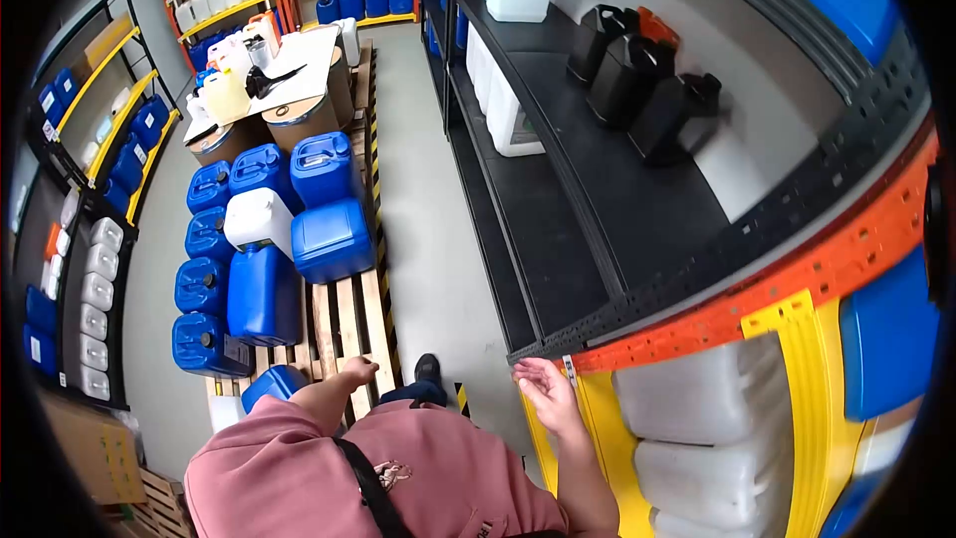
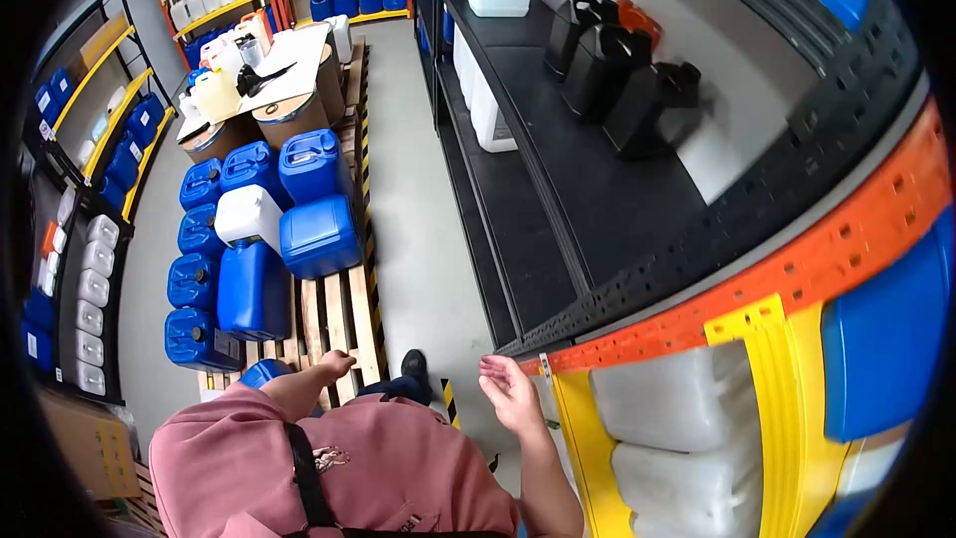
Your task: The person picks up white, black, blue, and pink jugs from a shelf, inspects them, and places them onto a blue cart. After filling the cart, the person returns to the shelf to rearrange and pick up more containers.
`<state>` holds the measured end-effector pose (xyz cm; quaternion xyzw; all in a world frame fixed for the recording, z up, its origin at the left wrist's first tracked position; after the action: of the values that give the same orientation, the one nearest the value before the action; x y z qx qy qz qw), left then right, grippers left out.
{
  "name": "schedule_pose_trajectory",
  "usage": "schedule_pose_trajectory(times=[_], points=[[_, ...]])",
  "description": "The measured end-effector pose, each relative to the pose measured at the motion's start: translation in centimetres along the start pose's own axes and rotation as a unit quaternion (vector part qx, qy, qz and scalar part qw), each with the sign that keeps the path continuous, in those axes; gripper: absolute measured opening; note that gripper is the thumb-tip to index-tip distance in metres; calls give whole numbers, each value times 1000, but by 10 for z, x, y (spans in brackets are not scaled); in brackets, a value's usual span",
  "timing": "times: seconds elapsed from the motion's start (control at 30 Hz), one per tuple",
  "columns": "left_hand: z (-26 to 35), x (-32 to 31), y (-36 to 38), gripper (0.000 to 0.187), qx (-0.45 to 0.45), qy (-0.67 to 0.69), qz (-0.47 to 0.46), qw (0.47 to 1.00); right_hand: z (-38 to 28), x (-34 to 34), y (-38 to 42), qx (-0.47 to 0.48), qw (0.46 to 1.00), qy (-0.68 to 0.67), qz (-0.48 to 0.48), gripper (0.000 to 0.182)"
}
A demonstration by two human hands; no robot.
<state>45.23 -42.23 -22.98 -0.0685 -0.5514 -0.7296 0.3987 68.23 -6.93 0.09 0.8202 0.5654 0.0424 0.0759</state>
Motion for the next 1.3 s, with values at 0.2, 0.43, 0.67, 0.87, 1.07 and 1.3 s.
schedule_pose_trajectory(times=[0.2,0.43,0.67,0.87,1.07,1.3], points=[[16,76,-82,44,17,-35,1,999,-78,-40,-142,58,996,-61,34,37],[173,162,-148,47,-144,2,50,988,-152,-50,-245,132,985,-99,47,36],[420,204,-184,37,-365,107,9,925,-186,-34,-346,170,959,-206,91,35],[580,278,-208,31,-491,179,22,853,-220,-21,-455,155,937,-282,138,31],[714,368,-252,27,-547,278,32,789,-248,-19,-533,150,947,-231,168,34],[920,502,-338,30,-693,293,125,647,-274,-26,-662,273,913,-11,303,38]])
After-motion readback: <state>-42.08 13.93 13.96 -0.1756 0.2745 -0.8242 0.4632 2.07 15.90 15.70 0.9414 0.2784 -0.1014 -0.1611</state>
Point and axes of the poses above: each hand's wrist, its own y-axis away from the middle knuckle, its own x-axis out of the back of the hand, z = x × y, the point moved 2 cm from there along -y, towards the middle knuckle, and after that the axes turned 3 degrees about y, right-handed, at the moved point
